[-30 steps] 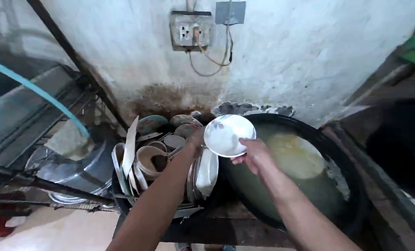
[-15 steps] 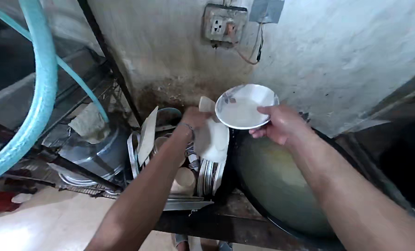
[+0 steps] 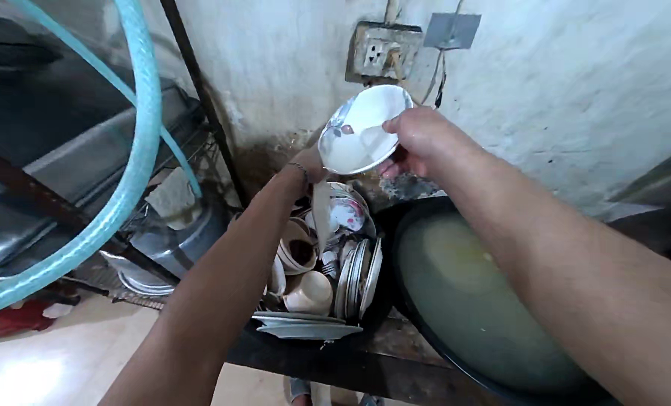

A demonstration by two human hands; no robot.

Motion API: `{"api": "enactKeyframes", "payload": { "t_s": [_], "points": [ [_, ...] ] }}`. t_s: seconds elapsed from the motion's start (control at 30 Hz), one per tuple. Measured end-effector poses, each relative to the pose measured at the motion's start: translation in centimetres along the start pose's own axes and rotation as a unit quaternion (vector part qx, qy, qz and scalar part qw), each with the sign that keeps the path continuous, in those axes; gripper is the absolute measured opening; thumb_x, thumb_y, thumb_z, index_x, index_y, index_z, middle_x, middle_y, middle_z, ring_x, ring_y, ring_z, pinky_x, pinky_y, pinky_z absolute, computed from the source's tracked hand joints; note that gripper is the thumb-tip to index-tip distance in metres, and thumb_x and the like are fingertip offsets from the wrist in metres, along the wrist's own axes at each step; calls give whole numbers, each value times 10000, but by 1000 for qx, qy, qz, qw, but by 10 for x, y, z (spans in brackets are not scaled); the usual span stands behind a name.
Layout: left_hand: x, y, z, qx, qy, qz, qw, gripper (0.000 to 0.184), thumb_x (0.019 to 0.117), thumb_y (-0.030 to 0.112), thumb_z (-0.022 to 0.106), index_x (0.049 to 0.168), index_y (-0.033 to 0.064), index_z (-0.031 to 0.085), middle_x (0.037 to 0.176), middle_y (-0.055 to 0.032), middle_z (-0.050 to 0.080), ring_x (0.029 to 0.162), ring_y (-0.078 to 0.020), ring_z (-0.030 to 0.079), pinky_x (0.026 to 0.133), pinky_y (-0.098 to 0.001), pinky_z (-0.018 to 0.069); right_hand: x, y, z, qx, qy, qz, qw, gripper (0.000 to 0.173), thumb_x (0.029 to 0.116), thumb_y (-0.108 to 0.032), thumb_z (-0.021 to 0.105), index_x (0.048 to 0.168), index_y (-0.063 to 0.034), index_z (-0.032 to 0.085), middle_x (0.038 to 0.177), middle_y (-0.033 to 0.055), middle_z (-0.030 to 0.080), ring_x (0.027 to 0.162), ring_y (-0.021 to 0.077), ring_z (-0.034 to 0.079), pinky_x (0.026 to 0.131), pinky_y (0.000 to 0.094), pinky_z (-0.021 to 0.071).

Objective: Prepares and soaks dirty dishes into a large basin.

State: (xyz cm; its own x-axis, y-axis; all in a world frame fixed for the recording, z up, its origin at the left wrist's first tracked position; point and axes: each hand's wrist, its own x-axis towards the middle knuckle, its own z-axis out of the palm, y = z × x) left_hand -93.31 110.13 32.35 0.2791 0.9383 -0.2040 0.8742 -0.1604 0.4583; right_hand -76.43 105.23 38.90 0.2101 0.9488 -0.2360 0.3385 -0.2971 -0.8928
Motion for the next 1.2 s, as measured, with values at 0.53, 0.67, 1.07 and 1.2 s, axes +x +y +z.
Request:
{"api": "enactKeyframes", "payload": {
  "t_s": [0.53, 0.67, 1.07, 1.2],
  "points": [
    [13, 25, 7, 8, 7, -3, 1000, 441, 1053, 238, 580, 1325, -110, 578, 1381, -320, 573, 1328, -448, 542, 1096, -617, 416, -2, -20, -9, -89, 52, -59, 993, 357, 1099, -324, 402, 1290, -46, 520, 885, 153, 647, 544, 202, 643, 501, 362, 577],
    [5, 34, 1, -1, 21, -53, 998, 468, 1031, 293, 607, 1282, -101, 598, 1307, -315, 610, 1251, -436, 594, 1038, -623, 455, -11, -34, 3, -174, 78, -132, 973, 445, 1053, -325, 512, 1385, -33, 458, 1045, 194, 653, 716, 264, 705, 607, 453, 603],
    [-26, 68, 6, -42, 106, 77, 991, 356, 1076, 327, 537, 1232, 27, 647, 1150, -210, 679, 1092, -371, 658, 950, -606, 501, -34, 94, -85, -215, 268, -216, 914, 485, 1082, -298, 459, 1498, -55, 398, 1271, 276, 619, 1136, 443, 645, 922, 651, 511],
    [-56, 103, 80, 22, 165, 313, 935, 245, 1053, 241, 573, 1126, 58, 718, 1073, -137, 703, 992, -295, 702, 840, -497, 583, -55, 264, -146, -65, 343, 9, 937, 537, 1077, -338, 513, 1521, -75, 364, 1257, 293, 611, 1004, 423, 685, 812, 650, 563]
  ]
}}
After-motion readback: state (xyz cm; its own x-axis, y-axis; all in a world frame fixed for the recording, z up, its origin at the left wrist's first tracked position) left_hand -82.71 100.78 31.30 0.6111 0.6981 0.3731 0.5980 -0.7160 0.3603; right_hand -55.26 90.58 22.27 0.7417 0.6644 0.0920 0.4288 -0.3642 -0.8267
